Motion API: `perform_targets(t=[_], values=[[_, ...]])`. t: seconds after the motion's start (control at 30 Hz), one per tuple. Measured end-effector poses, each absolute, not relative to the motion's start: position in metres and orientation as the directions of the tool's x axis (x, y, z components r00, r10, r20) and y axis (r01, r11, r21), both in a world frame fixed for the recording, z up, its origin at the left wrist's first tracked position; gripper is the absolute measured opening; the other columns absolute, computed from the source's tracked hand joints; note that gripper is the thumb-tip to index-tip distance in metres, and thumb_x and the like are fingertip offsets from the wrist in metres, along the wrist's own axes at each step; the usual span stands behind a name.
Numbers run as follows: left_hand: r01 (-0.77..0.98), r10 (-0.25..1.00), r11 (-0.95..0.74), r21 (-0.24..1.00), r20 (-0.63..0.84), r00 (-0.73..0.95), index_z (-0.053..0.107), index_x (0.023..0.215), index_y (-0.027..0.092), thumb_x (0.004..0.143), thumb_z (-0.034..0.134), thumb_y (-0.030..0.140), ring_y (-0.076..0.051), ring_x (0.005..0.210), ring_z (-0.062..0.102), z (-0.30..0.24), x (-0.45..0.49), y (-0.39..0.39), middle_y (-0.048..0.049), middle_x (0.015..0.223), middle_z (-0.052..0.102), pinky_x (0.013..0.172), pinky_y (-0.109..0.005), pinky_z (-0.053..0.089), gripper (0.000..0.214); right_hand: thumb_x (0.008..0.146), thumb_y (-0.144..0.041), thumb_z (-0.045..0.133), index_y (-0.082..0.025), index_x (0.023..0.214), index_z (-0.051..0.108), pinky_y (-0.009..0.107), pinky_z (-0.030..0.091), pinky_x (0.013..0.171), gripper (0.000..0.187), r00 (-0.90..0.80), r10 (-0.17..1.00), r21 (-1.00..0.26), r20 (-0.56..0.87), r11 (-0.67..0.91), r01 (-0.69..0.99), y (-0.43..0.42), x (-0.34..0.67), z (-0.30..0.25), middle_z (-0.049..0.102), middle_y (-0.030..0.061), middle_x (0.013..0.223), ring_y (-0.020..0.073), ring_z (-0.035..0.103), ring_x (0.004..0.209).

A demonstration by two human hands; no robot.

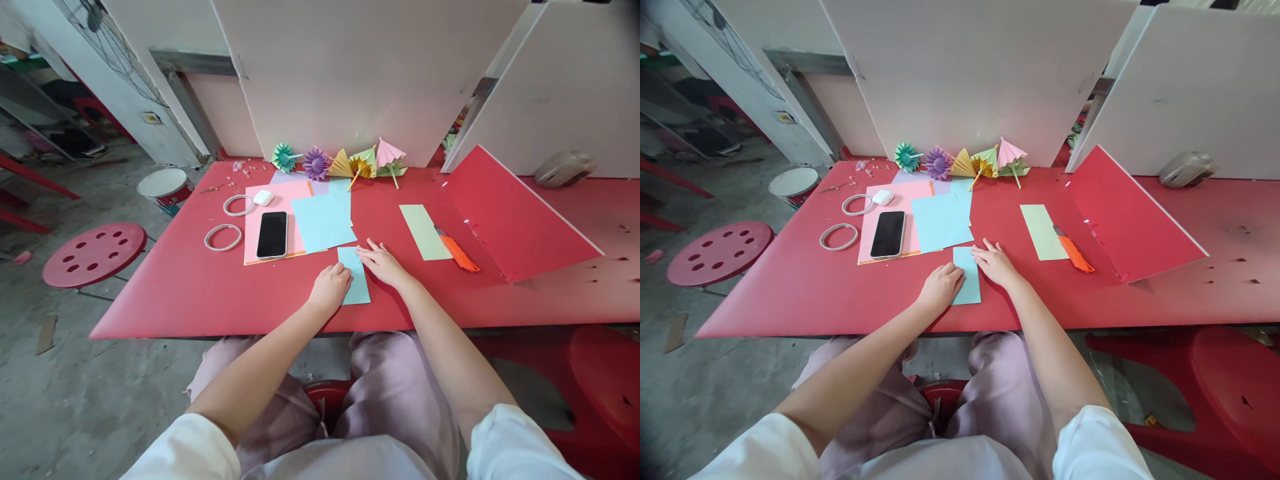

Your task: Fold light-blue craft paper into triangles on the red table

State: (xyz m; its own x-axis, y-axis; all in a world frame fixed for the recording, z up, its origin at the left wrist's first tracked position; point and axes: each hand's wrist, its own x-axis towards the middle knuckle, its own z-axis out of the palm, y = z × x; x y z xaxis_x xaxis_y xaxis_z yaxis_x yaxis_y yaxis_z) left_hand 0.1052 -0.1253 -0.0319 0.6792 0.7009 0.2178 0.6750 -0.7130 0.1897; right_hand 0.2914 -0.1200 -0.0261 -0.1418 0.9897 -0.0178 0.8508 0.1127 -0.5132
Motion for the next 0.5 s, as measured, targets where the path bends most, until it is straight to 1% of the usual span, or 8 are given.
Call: perform_targets(t=[0.1, 0.17, 0.2, 0.27, 0.33, 0.4, 0.5], values=[[0.676, 0.700, -0.714, 0.184, 0.225, 0.678, 0.057, 0.080, 0.016, 0.091, 0.039, 0.023, -0.018, 0.076, 0.054, -0.032, 0.105, -0.126, -0.0059, 0.080, 0.054, 0.073, -0.030, 0.042, 0.022, 0.090, -0.038, 0.028, -0.030, 0.123, 0.051, 0.050, 0.011, 0.110, 0.041, -0.124, 0.992, -0.533, -0.023, 0.093, 0.841, -0.116, 0.290, -0.028, 0.046, -0.0049, 0.134, 0.0173, 0.016, 0.135], [0.676, 0.699, -0.714, 0.180, 0.230, 0.677, 0.057, 0.080, 0.016, 0.091, 0.039, 0.023, -0.018, 0.076, 0.053, -0.033, 0.105, -0.126, -0.0059, 0.080, 0.054, 0.073, -0.029, 0.042, 0.022, 0.090, -0.037, 0.028, -0.027, 0.124, 0.051, 0.049, 0.012, 0.110, 0.042, -0.109, 0.994, -0.551, 0.018, 0.100, 0.828, -0.119, 0.289, -0.030, 0.046, -0.0028, 0.134, 0.0172, 0.016, 0.136], [0.676, 0.698, -0.715, 0.179, 0.232, 0.677, 0.057, 0.081, 0.016, 0.091, 0.039, 0.023, -0.018, 0.076, 0.053, -0.033, 0.105, -0.126, -0.0059, 0.080, 0.054, 0.073, -0.029, 0.042, 0.022, 0.090, -0.037, 0.028, -0.026, 0.124, 0.051, 0.047, 0.015, 0.109, 0.042, -0.084, 0.995, -0.567, 0.056, 0.101, 0.818, -0.121, 0.289, -0.031, 0.046, -0.0015, 0.134, 0.0167, 0.016, 0.136], [0.676, 0.697, -0.716, 0.176, 0.234, 0.677, 0.057, 0.080, 0.016, 0.092, 0.038, 0.024, -0.018, 0.076, 0.053, -0.033, 0.105, -0.125, -0.0058, 0.080, 0.054, 0.073, -0.029, 0.042, 0.023, 0.090, -0.036, 0.027, -0.024, 0.123, 0.052, 0.043, 0.024, 0.107, 0.043, 0.004, 0.990, -0.604, 0.142, 0.083, 0.793, -0.125, 0.290, -0.033, 0.048, 0.0008, 0.133, 0.0159, 0.022, 0.134], [0.677, 0.697, -0.715, 0.173, 0.236, 0.677, 0.056, 0.080, 0.016, 0.092, 0.038, 0.024, -0.017, 0.076, 0.053, -0.034, 0.105, -0.125, -0.0055, 0.080, 0.053, 0.073, -0.029, 0.042, 0.023, 0.090, -0.033, 0.027, -0.023, 0.118, 0.057, 0.040, 0.032, 0.103, 0.042, 0.090, 0.976, -0.620, 0.197, 0.053, 0.783, -0.128, 0.291, -0.037, 0.053, 0.0024, 0.128, 0.0161, 0.033, 0.129], [0.679, 0.699, -0.714, 0.170, 0.237, 0.675, 0.056, 0.081, 0.016, 0.092, 0.038, 0.025, -0.017, 0.076, 0.053, -0.034, 0.105, -0.125, -0.0053, 0.080, 0.053, 0.073, -0.029, 0.041, 0.023, 0.087, -0.028, 0.031, -0.022, 0.109, 0.062, 0.039, 0.035, 0.101, 0.038, 0.109, 0.970, -0.596, 0.219, 0.044, 0.802, -0.127, 0.291, -0.040, 0.057, 0.0035, 0.122, 0.0170, 0.040, 0.124], [0.682, 0.699, -0.713, 0.164, 0.239, 0.674, 0.057, 0.081, 0.016, 0.092, 0.038, 0.024, -0.017, 0.075, 0.053, -0.035, 0.105, -0.125, -0.0048, 0.080, 0.054, 0.073, -0.028, 0.041, 0.023, 0.083, -0.020, 0.034, -0.021, 0.101, 0.065, 0.038, 0.036, 0.100, 0.036, 0.069, 0.967, -0.537, 0.245, 0.076, 0.840, -0.124, 0.289, -0.042, 0.058, 0.0040, 0.120, 0.0174, 0.042, 0.121]])
